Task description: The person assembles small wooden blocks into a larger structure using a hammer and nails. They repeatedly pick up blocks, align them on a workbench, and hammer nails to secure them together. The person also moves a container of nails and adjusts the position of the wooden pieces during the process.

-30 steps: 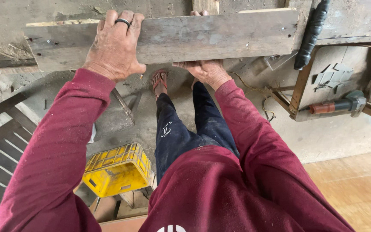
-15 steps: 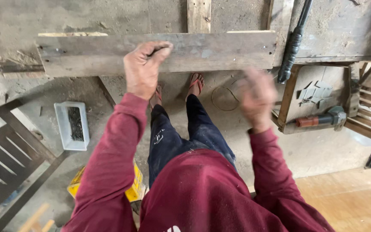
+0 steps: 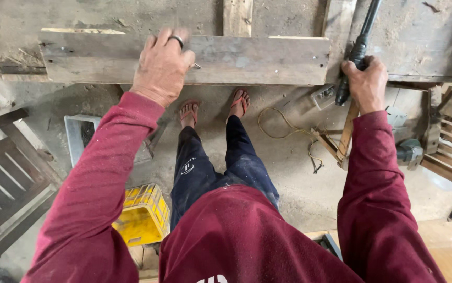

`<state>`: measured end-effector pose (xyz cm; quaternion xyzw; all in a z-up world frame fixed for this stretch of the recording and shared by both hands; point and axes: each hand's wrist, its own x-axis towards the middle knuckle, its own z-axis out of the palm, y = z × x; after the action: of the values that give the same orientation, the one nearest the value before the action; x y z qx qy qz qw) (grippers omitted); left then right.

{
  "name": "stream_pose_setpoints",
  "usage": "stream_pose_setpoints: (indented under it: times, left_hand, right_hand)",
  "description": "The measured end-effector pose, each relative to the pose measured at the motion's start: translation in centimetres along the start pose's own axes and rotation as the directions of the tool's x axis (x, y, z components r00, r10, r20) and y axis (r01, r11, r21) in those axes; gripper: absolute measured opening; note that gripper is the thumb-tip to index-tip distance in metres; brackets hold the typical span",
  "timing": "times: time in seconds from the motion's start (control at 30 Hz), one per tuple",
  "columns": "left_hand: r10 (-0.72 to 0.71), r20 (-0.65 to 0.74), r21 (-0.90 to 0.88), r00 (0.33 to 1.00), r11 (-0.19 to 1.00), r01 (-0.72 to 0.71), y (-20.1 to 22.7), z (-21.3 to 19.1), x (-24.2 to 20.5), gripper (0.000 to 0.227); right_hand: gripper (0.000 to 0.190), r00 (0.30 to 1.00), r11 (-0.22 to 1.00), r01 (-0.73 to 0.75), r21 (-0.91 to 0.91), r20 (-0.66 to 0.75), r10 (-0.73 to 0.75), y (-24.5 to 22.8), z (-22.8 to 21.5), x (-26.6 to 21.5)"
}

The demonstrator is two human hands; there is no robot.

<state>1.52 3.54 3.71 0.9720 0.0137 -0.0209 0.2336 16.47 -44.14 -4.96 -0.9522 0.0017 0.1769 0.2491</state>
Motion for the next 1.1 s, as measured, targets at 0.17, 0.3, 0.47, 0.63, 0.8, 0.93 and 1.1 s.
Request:
stream_pose_setpoints:
  times: [0.17, 0.3, 0.47, 0.63, 0.8, 0.93, 1.1]
  left_hand:
    - [0.133, -0.041, -0.142, 0.99, 0.98, -0.138, 0.7, -0.5, 0.7, 0.011]
    - [0.217, -0.047, -0.415, 0.975, 0.883, -0.217, 0.0, 1.2, 1.9, 0.012]
    - [0.164, -0.084, -0.687, 0.983, 0.705, -0.176, -1.7, 4.3, 1.9, 0.012]
    - [0.214, -0.094, -0.687, 0.972, 0.693, -0.219, -3.0, 5.2, 2.1, 0.012]
    - [0.268, -0.119, -0.728, 0.956, 0.631, -0.268, -3.2, 5.6, 2.1, 0.012]
    - [0.309, -0.132, -0.689, 0.942, 0.655, -0.311, -3.1, 5.2, 2.0, 0.012]
    - [0.323, -0.114, -0.677, 0.94, 0.667, -0.311, -3.0, 4.7, 2.2, 0.012]
  right_hand:
    - [0.022, 0.981, 0.887, -0.168, 0.43, -0.018, 0.194, -1.7, -1.7, -1.9]
    - [0.024, 0.979, 0.831, 0.121, 0.543, -0.203, -0.009, -5.6, -2.3, -11.1]
    - [0.026, 1.0, 0.465, 0.0, 0.885, -0.009, 0.017, -14.0, 3.6, -26.1]
    - [0.025, 0.96, 0.396, -0.279, 0.875, 0.249, 0.125, -18.8, 8.0, -31.9]
    - [0.024, 0.968, 0.511, -0.24, 0.826, 0.246, 0.057, -20.7, 8.3, -31.6]
    - [0.025, 0.985, 0.581, -0.12, 0.805, 0.169, -0.032, -22.1, 8.0, -30.8]
    - [0.026, 0.984, 0.674, -0.113, 0.73, 0.175, -0.024, -23.8, 8.1, -29.4]
